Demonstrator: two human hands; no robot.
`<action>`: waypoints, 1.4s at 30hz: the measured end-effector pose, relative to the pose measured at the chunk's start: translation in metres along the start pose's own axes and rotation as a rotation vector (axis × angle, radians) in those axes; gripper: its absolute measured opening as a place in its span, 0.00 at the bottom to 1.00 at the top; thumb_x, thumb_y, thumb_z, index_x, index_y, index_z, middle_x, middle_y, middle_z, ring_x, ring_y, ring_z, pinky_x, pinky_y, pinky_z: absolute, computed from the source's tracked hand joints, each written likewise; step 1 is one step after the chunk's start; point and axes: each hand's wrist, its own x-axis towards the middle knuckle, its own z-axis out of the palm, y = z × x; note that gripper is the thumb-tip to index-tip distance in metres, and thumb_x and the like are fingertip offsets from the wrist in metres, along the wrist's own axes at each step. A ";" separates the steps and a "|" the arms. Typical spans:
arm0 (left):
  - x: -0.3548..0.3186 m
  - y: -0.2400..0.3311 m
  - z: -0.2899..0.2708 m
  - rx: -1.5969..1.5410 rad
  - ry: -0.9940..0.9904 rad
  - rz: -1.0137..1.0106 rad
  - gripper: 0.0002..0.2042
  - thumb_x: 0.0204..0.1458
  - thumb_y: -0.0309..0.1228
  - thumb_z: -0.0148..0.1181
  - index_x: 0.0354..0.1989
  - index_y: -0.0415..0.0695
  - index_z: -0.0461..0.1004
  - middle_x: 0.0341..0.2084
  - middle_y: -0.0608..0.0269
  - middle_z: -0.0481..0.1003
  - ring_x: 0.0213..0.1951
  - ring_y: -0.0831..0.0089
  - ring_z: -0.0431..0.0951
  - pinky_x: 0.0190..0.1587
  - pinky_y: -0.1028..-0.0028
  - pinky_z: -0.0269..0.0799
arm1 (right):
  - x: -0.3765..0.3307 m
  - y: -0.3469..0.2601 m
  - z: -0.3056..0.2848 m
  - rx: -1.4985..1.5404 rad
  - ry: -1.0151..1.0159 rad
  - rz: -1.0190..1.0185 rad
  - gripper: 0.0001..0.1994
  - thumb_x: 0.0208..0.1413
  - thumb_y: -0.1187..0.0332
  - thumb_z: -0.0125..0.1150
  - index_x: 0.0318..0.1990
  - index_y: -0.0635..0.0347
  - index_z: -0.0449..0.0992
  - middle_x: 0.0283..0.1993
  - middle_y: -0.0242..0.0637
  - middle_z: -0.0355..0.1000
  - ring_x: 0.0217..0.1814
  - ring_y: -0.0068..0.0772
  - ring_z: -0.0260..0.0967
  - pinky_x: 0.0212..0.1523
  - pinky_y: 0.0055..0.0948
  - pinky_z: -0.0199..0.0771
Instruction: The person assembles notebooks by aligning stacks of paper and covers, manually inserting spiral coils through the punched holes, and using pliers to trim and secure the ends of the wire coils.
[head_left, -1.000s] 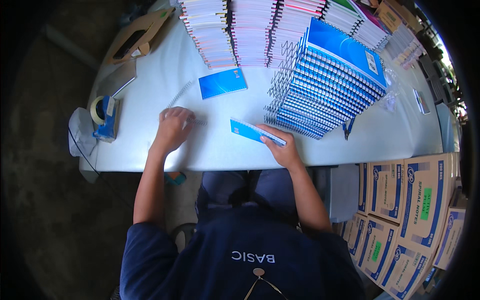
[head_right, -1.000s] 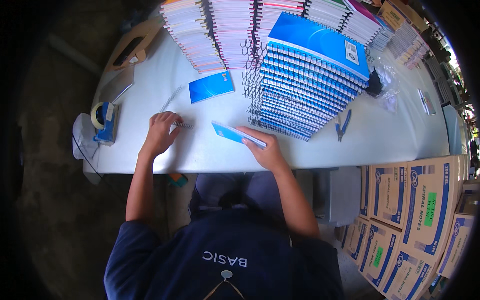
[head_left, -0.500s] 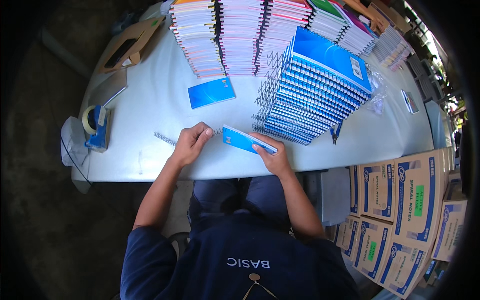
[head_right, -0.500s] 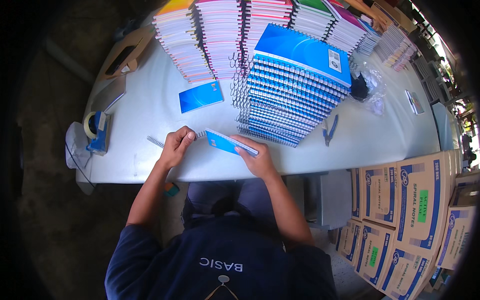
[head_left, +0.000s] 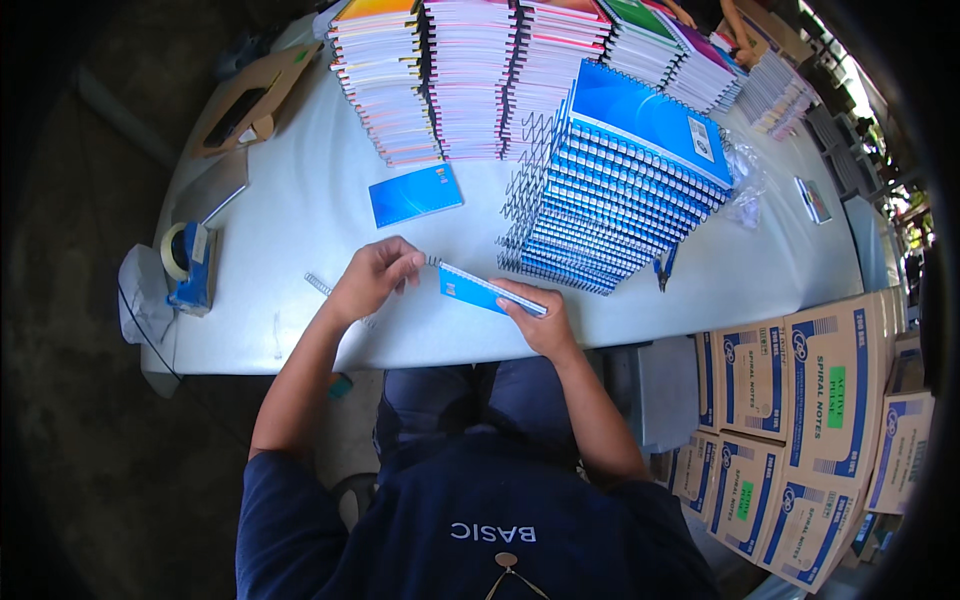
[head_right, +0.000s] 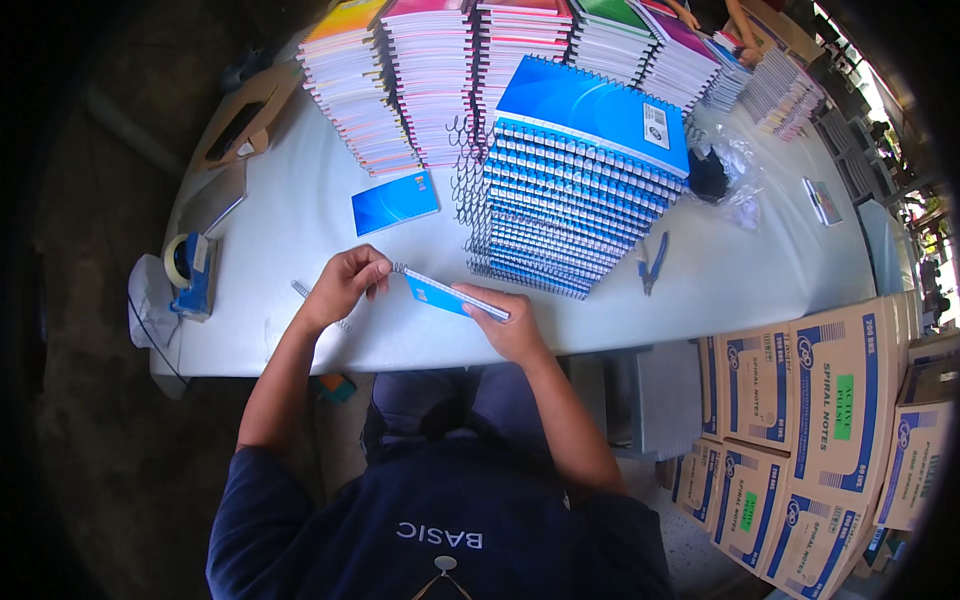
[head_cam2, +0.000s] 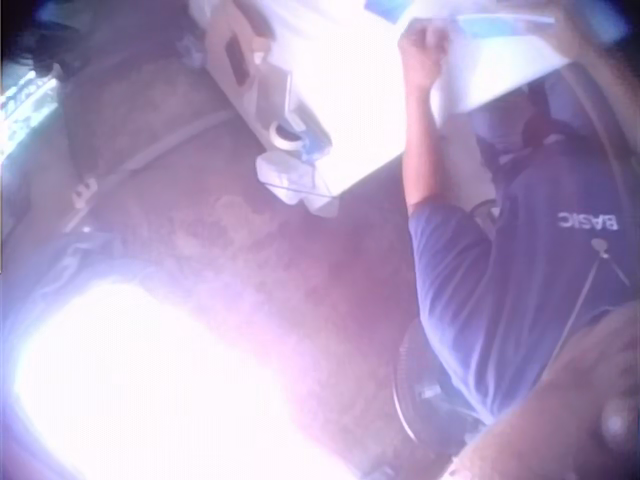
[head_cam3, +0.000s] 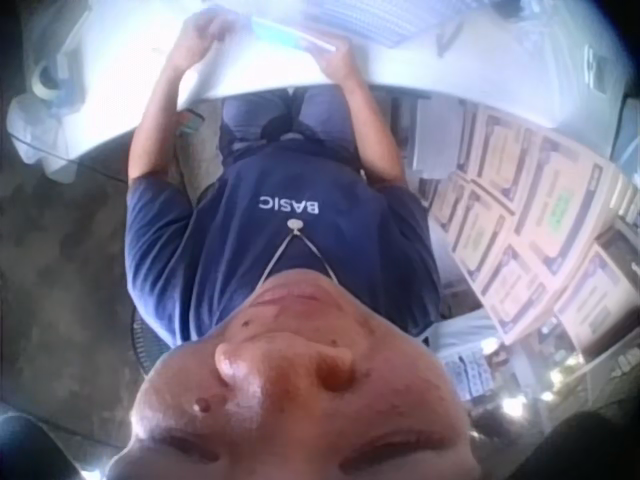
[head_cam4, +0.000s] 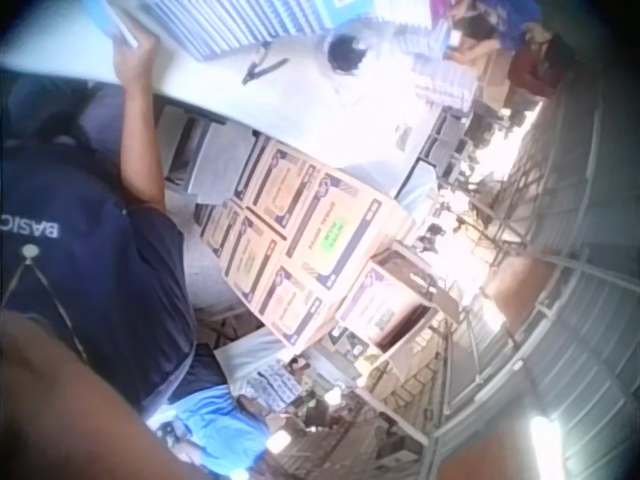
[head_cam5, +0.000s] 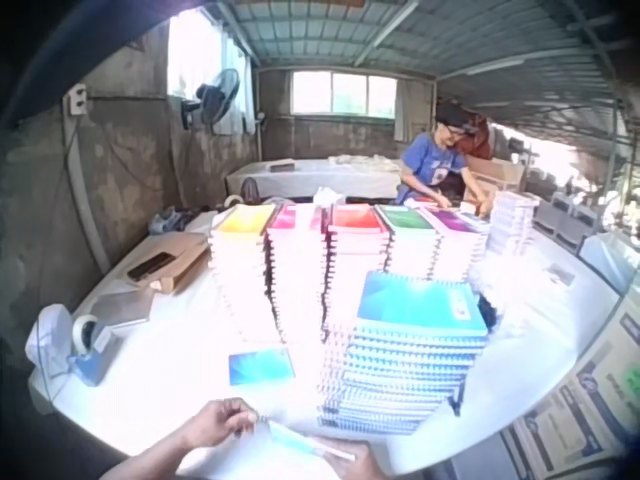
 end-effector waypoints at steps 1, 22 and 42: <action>0.001 -0.003 -0.001 -0.011 0.011 0.100 0.08 0.55 0.33 0.57 0.29 0.41 0.70 0.23 0.69 0.70 0.24 0.84 0.66 0.28 0.81 0.63 | 0.001 -0.001 -0.001 -0.005 -0.003 -0.009 0.13 0.53 0.77 0.57 0.47 0.66 0.75 0.45 0.41 0.76 0.45 0.25 0.72 0.47 0.22 0.69; 0.014 -0.008 -0.010 -0.160 -0.241 -0.075 0.20 0.63 0.47 0.38 0.34 0.41 0.68 0.18 0.69 0.63 0.24 0.80 0.61 0.29 0.79 0.58 | -0.001 0.007 0.002 -0.019 0.133 -0.045 0.12 0.53 0.79 0.56 0.46 0.70 0.75 0.44 0.41 0.76 0.45 0.26 0.72 0.49 0.23 0.69; -0.045 -0.045 -0.063 0.885 0.321 0.002 0.10 0.48 0.22 0.53 0.40 0.41 0.71 0.40 0.53 0.73 0.45 0.59 0.72 0.53 0.66 0.61 | 0.000 0.004 0.006 0.000 0.176 -0.029 0.12 0.54 0.78 0.55 0.47 0.70 0.74 0.44 0.41 0.75 0.45 0.24 0.71 0.48 0.23 0.69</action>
